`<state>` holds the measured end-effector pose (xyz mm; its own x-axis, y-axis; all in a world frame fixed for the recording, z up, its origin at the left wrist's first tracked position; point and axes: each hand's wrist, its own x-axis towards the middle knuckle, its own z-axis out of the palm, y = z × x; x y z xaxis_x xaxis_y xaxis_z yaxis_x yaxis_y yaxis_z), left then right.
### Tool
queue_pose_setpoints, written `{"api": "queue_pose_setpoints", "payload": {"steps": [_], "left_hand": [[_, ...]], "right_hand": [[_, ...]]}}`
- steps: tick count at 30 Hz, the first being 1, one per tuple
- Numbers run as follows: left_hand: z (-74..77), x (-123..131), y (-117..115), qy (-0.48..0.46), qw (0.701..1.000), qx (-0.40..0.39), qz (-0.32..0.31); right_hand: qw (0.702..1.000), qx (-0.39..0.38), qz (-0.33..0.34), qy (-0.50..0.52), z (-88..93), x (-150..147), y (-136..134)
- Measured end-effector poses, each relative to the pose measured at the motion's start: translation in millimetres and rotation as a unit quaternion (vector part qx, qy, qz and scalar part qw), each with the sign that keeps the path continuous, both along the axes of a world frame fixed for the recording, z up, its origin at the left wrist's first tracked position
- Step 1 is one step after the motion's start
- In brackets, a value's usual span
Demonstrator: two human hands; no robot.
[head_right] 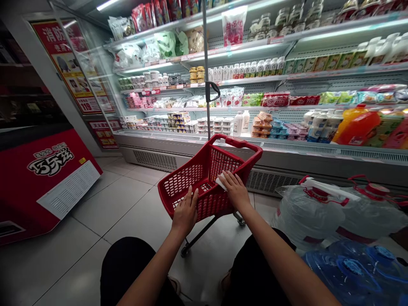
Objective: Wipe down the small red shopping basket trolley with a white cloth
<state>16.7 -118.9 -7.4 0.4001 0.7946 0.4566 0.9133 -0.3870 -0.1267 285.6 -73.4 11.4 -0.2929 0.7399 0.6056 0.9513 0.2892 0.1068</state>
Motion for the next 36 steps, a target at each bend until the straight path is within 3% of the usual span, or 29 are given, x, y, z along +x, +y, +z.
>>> {"api": "queue_pose_setpoints", "payload": {"steps": [3,7,9,12,16,18,22,27,31,36], "left_hand": [[-0.7,3,-1,-0.005,1.0,0.002,0.004],[-0.4,2,-1,-0.004,1.0,0.0,0.005],[0.7,-1,-1,-0.001,1.0,-0.007,0.003],[3.6,-3,-2,0.001,1.0,-0.02,0.01],[7.3,-2,0,0.001,0.999,-0.044,0.021],[7.9,2,2,-0.001,0.998,-0.056,0.024],[7.7,12,4,0.004,0.997,-0.066,0.038],[11.4,18,6,-0.007,0.996,-0.081,0.019],[13.7,-6,12,-0.032,0.991,-0.115,-0.058],[3.6,-42,23,-0.026,0.991,-0.091,-0.091]], "right_hand": [[1.0,0.003,0.02,0.022,-8.4,-22,-10],[0.993,0.01,0.117,0.011,-23.2,-65,-28],[0.988,0.006,0.157,-0.004,-24.5,-69,-33],[0.983,-0.005,0.182,-0.029,-15.7,-42,-31],[0.994,0.019,0.103,-0.037,0.3,19,-18],[0.997,0.028,0.067,-0.031,2.1,33,-15],[0.999,0.034,0.038,0.001,-12.3,7,-18],[0.995,0.014,0.103,0.007,-31.2,-40,-29],[0.99,-0.01,0.143,-0.013,-24.2,-16,-22],[0.994,-0.009,0.108,0.0,-16.4,15,3]]}}
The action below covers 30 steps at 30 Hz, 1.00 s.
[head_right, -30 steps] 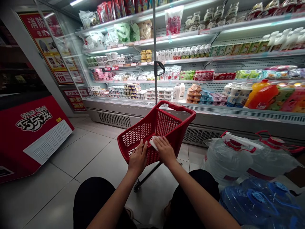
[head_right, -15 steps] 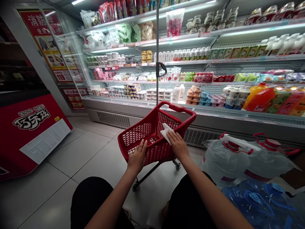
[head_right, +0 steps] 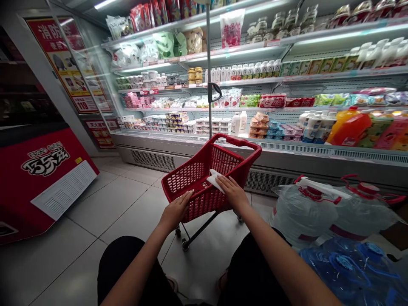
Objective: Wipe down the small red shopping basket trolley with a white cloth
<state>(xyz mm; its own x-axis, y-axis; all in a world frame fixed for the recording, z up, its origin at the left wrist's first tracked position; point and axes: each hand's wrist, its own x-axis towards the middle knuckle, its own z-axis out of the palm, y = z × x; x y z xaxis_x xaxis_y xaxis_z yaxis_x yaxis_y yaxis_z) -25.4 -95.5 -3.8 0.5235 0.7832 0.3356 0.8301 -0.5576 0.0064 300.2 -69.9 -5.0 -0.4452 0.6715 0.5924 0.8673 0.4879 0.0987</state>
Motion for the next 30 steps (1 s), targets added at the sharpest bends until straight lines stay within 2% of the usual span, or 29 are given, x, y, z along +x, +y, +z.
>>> {"api": "queue_pose_setpoints", "payload": {"steps": [2,5,9,12,14,16,20,22,26,30], "left_hand": [[-6.1,0,4,0.002,0.999,0.029,0.015],[-12.4,11,9,-0.011,0.997,0.051,0.05],[-11.9,24,7,-0.014,0.994,0.062,0.094],[-7.6,25,1,0.016,0.991,0.06,0.12],[-4.9,23,-3,0.03,0.989,0.051,0.136],[-3.2,21,-7,0.03,0.987,0.048,0.147],[-1.8,21,-13,0.024,0.986,0.057,0.156],[-1.5,23,-15,0.025,0.985,0.061,0.16],[-3.0,27,-16,0.032,0.983,0.077,0.164],[-7.7,29,-14,0.036,0.981,0.09,0.165]], "right_hand": [[0.999,-0.002,-0.028,0.024,-2.3,-8,7],[0.998,-0.011,-0.041,0.054,-8.6,-40,4],[0.998,-0.026,0.031,0.053,-16.3,-98,-19],[0.995,-0.024,0.087,0.044,-16.5,-120,-34],[0.993,-0.026,0.113,0.024,-12.8,-112,-36],[0.994,-0.027,0.107,0.01,-7.0,-90,-31],[0.999,-0.023,0.032,0.004,5.9,-37,-11],[1.0,-0.018,0.005,-0.004,10.8,-22,-1],[1.0,-0.012,-0.024,-0.009,15.1,-23,9],[1.0,-0.01,0.006,-0.006,7.2,-51,-1]]}}
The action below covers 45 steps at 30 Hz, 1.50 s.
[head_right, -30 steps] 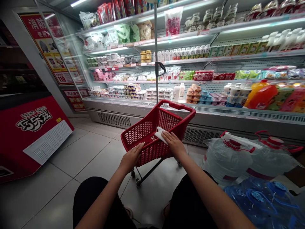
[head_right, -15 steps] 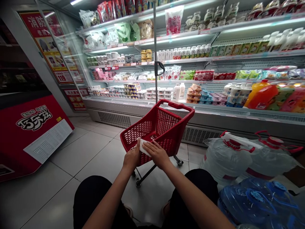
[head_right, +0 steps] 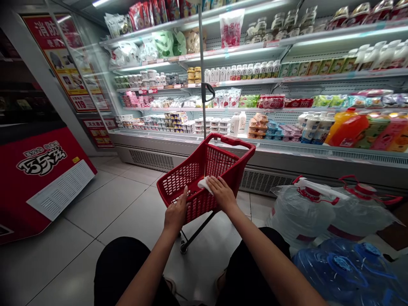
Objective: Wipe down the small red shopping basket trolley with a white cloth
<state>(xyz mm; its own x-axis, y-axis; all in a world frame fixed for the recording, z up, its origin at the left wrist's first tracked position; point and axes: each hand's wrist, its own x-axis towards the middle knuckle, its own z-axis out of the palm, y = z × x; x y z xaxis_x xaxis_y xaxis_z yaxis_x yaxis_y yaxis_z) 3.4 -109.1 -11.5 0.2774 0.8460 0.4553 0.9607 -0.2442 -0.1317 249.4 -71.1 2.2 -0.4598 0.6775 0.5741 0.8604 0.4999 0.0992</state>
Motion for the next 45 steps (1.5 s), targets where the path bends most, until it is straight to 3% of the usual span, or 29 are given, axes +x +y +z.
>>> {"api": "queue_pose_setpoints", "payload": {"steps": [8,12,14,19,22,25,29,32,35,40,42,45], "left_hand": [[-2.2,20,10,-0.012,0.999,-0.01,0.037],[-0.5,33,13,-0.007,0.998,-0.042,0.051],[3.0,31,13,-0.028,0.997,-0.073,0.013],[10.9,-6,15,-0.089,0.983,-0.058,-0.147],[7.2,-21,18,-0.088,0.983,-0.05,-0.153],[0.4,-17,20,-0.092,0.985,-0.048,-0.139],[-4.8,-4,20,-0.099,0.987,-0.041,-0.118],[-6.7,-2,16,-0.099,0.988,-0.04,-0.116],[-7.9,-4,11,-0.097,0.986,-0.041,-0.129],[-8.5,-5,9,-0.107,0.98,-0.042,-0.16],[-9.7,-4,10,-0.109,0.981,-0.037,-0.155],[-12.6,-3,11,-0.114,0.983,-0.024,-0.139]], "right_hand": [[0.995,-0.003,0.096,0.009,-24.1,-55,-31],[0.99,-0.002,0.138,0.006,-24.2,-44,-26],[0.989,-0.006,0.149,0.005,-22.6,-29,-20],[0.995,-0.025,0.091,0.04,-19.2,16,4],[0.994,-0.04,0.039,0.09,-19.7,23,8],[0.991,-0.047,0.025,0.12,-22.8,4,-4],[0.99,-0.048,0.095,0.09,-30.3,-34,-36],[0.985,-0.054,0.149,0.062,-33.2,-42,-49],[0.983,-0.061,0.164,0.061,-28.9,-25,-38],[0.989,-0.069,0.063,0.115,-14.9,7,6],[0.988,-0.071,0.042,0.128,-14.0,4,11],[0.987,-0.073,0.046,0.134,-21.1,-16,-6]]}}
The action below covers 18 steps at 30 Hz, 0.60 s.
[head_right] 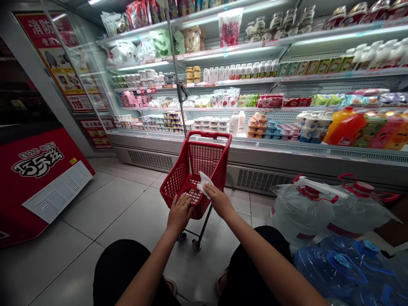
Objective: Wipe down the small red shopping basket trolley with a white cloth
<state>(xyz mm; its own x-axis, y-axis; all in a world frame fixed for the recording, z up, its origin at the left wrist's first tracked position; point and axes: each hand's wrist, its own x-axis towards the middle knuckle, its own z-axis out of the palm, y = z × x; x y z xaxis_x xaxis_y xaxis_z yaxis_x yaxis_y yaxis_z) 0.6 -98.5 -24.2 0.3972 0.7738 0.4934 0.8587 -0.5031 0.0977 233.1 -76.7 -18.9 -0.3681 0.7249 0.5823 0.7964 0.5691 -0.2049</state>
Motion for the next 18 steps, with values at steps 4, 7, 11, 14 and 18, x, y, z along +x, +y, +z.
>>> {"api": "queue_pose_setpoints", "payload": {"steps": [4,7,11,14,18], "left_hand": [[-2.9,-2,-1,-0.005,1.0,0.013,0.004],[-3.7,-3,0,-0.011,1.0,0.024,-0.016],[-6.5,1,0,-0.009,0.999,0.029,-0.027],[-9.2,8,-2,-0.006,0.999,0.03,-0.029],[-5.9,6,-3,0.027,0.998,0.032,-0.042]], "right_hand": [[0.997,-0.003,0.067,-0.025,-11.5,-26,-39],[0.995,-0.031,0.094,-0.029,-9.0,-24,-42],[0.996,-0.078,0.031,0.007,4.4,-1,-4],[0.996,-0.082,-0.012,0.031,9.9,7,23],[0.996,-0.079,-0.017,0.048,5.4,7,24]]}}
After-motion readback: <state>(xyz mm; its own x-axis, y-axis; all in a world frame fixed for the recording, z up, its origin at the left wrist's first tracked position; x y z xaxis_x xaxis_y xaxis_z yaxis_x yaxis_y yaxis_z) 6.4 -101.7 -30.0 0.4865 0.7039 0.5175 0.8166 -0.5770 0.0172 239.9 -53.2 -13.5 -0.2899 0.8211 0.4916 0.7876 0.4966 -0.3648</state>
